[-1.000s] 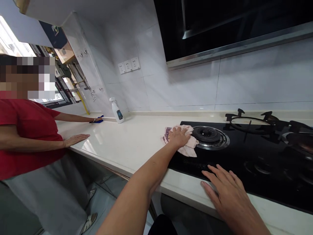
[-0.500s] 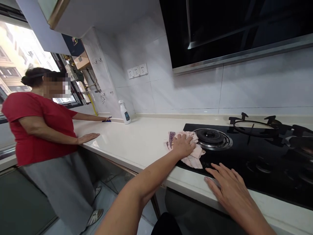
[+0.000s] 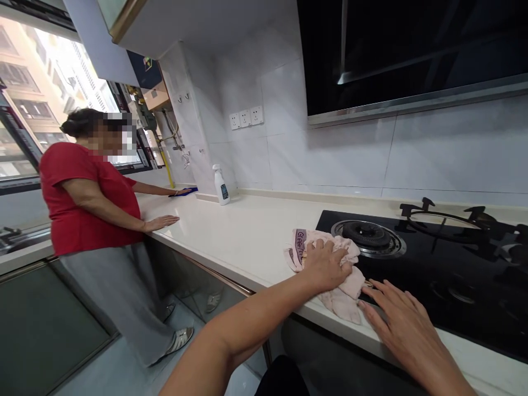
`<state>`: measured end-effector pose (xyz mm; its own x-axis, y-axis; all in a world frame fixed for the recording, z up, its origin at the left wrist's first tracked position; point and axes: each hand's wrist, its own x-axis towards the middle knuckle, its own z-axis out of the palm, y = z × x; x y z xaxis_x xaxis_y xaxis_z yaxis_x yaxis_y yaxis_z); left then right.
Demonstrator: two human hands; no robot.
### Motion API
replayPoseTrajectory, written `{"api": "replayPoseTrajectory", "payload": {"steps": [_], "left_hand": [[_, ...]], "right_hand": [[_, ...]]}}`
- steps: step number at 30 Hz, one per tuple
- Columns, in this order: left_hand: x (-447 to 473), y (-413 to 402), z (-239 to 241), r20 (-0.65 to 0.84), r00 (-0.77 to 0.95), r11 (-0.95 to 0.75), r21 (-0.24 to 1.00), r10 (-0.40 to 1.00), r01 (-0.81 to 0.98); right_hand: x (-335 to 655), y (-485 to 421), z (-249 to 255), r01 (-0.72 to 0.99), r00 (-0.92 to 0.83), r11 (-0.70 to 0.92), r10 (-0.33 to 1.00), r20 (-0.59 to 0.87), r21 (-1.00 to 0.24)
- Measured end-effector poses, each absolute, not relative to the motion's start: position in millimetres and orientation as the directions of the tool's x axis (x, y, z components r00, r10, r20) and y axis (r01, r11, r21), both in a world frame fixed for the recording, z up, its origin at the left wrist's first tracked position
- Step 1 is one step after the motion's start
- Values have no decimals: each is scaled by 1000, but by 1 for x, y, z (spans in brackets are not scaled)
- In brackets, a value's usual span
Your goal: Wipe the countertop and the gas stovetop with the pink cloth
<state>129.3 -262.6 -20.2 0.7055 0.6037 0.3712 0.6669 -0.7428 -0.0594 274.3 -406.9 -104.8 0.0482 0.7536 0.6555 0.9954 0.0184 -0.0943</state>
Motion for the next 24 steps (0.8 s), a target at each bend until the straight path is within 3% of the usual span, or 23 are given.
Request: {"api": "replayPoseTrajectory", "payload": {"steps": [12, 24], "left_hand": [[127, -273, -24, 442, 683, -745, -48, 581, 665], [127, -272, -25, 464, 683, -749, -59, 564, 659]], "right_hand": [[277, -408, -103, 995, 18, 64, 671, 741, -83], [276, -409, -104, 996, 14, 59, 677, 736, -73]]}}
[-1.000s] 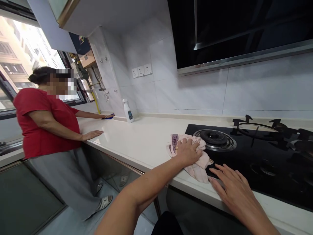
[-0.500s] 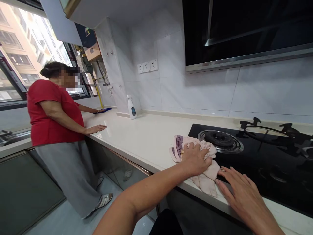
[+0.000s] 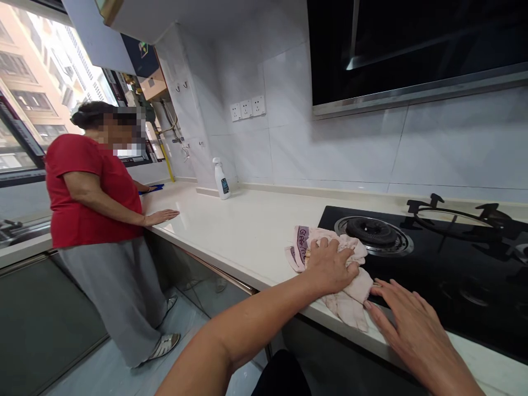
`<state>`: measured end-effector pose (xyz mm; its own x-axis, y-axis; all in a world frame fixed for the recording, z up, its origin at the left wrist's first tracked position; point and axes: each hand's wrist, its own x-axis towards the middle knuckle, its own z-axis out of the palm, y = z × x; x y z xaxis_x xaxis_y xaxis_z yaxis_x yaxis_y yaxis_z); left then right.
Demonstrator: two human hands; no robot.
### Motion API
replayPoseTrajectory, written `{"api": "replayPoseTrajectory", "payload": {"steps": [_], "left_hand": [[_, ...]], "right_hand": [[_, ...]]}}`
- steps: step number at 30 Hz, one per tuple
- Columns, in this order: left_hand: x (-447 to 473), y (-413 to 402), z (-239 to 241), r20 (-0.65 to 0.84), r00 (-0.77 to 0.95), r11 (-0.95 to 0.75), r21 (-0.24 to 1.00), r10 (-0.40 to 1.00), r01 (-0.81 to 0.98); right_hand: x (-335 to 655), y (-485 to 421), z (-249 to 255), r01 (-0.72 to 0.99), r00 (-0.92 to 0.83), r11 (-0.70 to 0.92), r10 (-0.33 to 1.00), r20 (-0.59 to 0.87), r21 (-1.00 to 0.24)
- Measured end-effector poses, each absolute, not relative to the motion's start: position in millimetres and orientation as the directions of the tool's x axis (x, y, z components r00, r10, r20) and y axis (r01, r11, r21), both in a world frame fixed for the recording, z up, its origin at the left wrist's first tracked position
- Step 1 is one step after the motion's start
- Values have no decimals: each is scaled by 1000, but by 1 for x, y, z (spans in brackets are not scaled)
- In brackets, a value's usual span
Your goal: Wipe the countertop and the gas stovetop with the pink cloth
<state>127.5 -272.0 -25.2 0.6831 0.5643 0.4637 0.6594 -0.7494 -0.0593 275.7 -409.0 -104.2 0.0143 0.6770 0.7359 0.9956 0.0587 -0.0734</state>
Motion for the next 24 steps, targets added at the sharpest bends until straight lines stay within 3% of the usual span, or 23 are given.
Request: {"api": "replayPoseTrajectory", "payload": {"steps": [24], "left_hand": [[126, -273, -22, 478, 674, -751, -43, 564, 659]], "right_hand": [[273, -411, -100, 989, 55, 56, 706, 706, -133]]}}
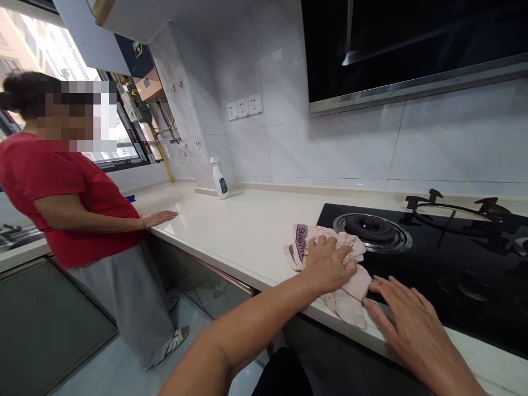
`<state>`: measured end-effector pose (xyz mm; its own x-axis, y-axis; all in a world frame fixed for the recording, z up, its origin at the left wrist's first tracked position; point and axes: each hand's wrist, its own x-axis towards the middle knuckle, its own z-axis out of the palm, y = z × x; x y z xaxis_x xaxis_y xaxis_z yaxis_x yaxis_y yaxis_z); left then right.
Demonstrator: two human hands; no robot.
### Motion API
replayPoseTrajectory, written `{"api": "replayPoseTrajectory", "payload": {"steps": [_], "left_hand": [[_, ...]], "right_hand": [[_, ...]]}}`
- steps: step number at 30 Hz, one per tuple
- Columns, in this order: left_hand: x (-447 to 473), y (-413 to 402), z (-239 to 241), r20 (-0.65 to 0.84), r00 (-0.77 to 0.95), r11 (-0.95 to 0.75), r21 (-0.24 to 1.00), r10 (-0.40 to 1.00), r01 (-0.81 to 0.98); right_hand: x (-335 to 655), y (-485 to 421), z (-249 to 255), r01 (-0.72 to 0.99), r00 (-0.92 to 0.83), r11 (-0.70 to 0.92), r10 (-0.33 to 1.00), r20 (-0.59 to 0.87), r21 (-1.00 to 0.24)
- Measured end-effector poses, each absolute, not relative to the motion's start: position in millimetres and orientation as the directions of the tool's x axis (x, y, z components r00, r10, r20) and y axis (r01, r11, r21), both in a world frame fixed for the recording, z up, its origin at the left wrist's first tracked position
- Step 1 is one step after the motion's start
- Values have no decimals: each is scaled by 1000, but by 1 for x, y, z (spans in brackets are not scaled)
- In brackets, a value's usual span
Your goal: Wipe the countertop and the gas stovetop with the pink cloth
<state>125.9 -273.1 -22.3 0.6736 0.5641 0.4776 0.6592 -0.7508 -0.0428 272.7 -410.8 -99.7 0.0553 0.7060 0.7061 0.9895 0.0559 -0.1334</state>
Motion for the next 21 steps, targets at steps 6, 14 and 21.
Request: {"api": "replayPoseTrajectory", "payload": {"steps": [6, 14, 21], "left_hand": [[126, -273, -23, 486, 669, -747, -49, 562, 663], [126, -273, -23, 472, 670, -743, -44, 573, 668], [126, -273, -22, 477, 670, -748, -40, 569, 663]], "right_hand": [[273, -410, -100, 991, 53, 53, 703, 709, -126], [272, -411, -100, 990, 53, 58, 703, 709, -131], [273, -411, -101, 988, 58, 59, 714, 698, -142]]}}
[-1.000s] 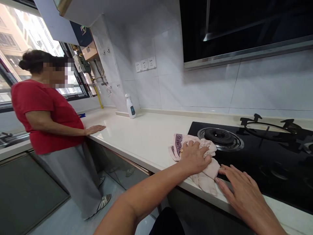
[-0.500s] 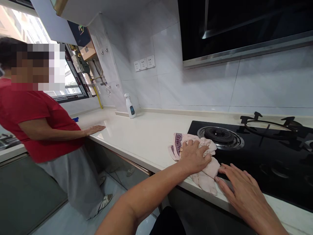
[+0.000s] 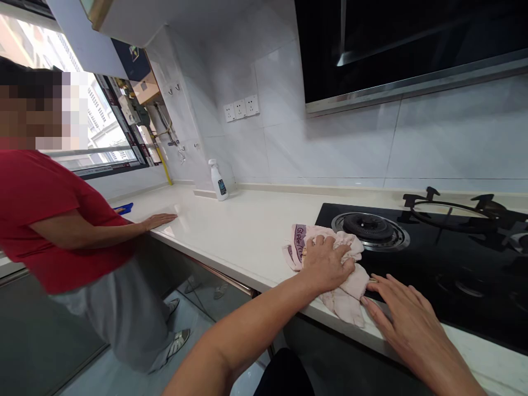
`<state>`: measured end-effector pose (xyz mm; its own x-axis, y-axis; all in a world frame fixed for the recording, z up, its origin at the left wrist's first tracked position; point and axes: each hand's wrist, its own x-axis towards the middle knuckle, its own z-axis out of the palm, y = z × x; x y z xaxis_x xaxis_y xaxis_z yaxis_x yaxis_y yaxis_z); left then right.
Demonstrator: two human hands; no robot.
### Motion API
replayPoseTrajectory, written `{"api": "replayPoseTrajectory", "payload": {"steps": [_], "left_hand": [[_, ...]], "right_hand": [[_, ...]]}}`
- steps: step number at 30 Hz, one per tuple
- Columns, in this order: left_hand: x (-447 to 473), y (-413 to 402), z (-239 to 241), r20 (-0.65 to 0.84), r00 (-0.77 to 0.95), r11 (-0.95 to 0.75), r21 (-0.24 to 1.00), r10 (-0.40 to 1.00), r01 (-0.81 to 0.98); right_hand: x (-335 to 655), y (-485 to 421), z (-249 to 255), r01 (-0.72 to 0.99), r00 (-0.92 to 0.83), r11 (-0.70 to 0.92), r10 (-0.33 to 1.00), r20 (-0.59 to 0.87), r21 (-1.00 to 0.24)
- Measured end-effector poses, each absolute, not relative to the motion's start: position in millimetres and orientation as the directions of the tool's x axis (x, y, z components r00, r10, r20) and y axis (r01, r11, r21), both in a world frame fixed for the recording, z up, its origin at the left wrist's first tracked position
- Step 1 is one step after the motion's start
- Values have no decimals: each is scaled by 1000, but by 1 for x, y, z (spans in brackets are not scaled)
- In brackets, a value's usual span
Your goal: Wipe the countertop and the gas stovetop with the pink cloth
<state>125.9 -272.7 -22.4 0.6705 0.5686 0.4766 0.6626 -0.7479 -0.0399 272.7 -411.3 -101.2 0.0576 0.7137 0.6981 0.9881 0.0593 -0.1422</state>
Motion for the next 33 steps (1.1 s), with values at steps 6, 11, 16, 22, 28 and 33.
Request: {"api": "replayPoseTrajectory", "payload": {"steps": [6, 11, 16, 22, 28, 33], "left_hand": [[126, -272, -23, 483, 668, -747, -42, 567, 664], [125, -272, -23, 487, 668, -747, -45, 563, 663], [126, -272, -22, 482, 671, -750, -42, 564, 660], [126, -272, -23, 481, 670, -748, -43, 566, 663], [126, -270, -25, 495, 665, -748, -45, 559, 662], [126, -270, -26, 480, 674, -745, -62, 561, 664]], "right_hand": [[272, -410, -101, 987, 72, 51, 712, 699, -154], [271, -410, -99, 987, 66, 56, 708, 703, -150], [271, -412, -97, 988, 59, 60, 704, 708, -142], [272, -412, -98, 991, 29, 78, 683, 729, -111], [271, -411, -98, 993, 17, 78, 678, 735, -94], [271, -412, -98, 993, 26, 67, 685, 728, -99]]}}
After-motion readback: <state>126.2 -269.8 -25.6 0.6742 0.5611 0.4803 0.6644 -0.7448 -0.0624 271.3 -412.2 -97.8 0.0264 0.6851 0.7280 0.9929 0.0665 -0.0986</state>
